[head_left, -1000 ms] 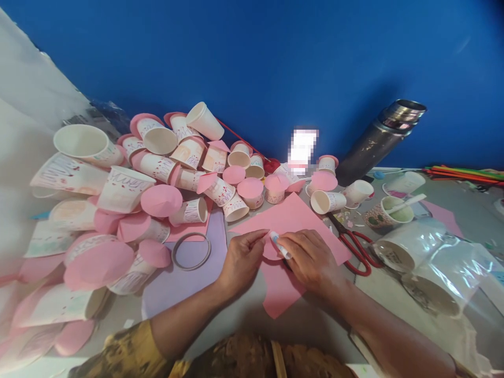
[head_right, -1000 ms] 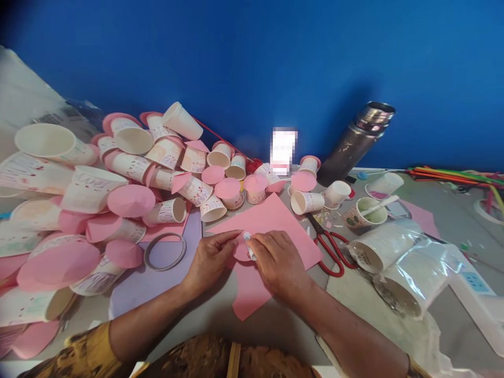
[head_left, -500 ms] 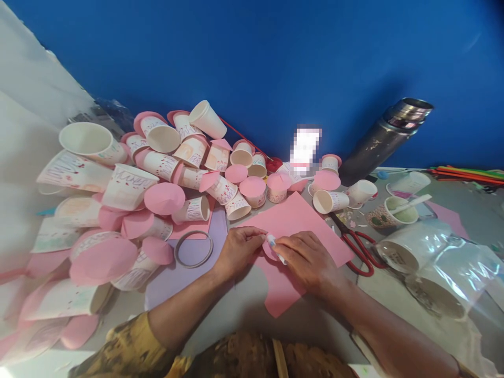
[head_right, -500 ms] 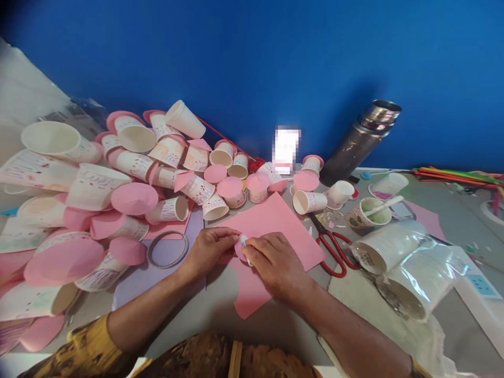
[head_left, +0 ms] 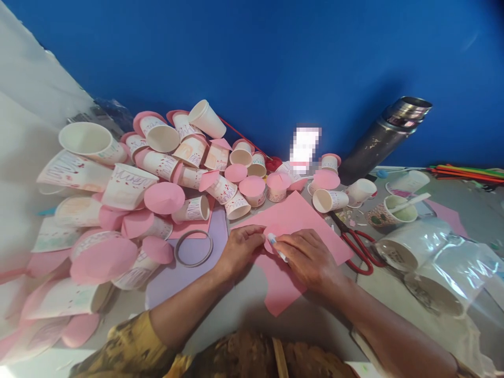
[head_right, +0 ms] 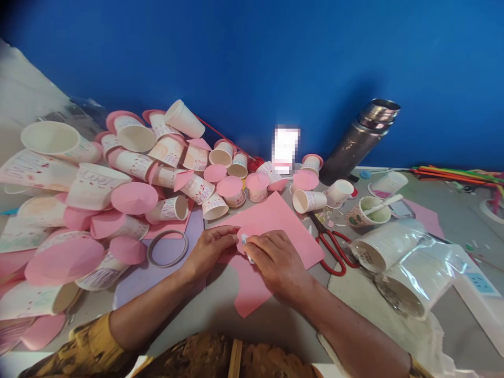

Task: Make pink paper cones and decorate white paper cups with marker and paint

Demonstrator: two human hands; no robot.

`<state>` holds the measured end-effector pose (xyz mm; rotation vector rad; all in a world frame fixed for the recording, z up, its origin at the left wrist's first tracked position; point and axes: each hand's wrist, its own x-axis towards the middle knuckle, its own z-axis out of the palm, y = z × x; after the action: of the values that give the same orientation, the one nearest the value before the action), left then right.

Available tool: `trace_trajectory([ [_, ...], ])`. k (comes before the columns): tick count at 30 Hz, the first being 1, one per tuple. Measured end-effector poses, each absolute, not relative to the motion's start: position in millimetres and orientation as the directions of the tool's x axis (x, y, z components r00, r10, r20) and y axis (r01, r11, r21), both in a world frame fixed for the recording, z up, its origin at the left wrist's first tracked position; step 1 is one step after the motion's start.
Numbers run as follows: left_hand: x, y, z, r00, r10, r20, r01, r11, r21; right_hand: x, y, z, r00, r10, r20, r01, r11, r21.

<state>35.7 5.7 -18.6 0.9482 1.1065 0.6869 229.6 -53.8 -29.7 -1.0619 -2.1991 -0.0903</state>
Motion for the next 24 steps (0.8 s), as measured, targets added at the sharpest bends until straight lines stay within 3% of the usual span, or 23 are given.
trace_trajectory([
  [9,33.8,3.9,-31.5,0.352,0.856,-0.379,0.102,0.367,0.924,229.2,-52.5,-30.0,-0.423,0.661,0.619,0.729,0.655,-0.201],
  [13,37.2,-0.8,-30.1,0.349,0.869,-0.35,0.091,0.34,0.936,232.7,-52.2,-28.7,-0.379,0.703,0.602,0.749,0.615,-0.247],
  [20,37.0,4.3,-25.6,0.315,0.834,-0.453,0.019,0.472,0.881,230.3,-52.6,-27.1,-0.389,0.708,0.59,0.684,0.651,-0.329],
  [24,37.4,4.8,-24.8,0.337,0.836,-0.433,0.047,0.445,0.894,229.1,-52.6,-26.2,-0.394,0.706,0.589,0.689,0.65,-0.319],
])
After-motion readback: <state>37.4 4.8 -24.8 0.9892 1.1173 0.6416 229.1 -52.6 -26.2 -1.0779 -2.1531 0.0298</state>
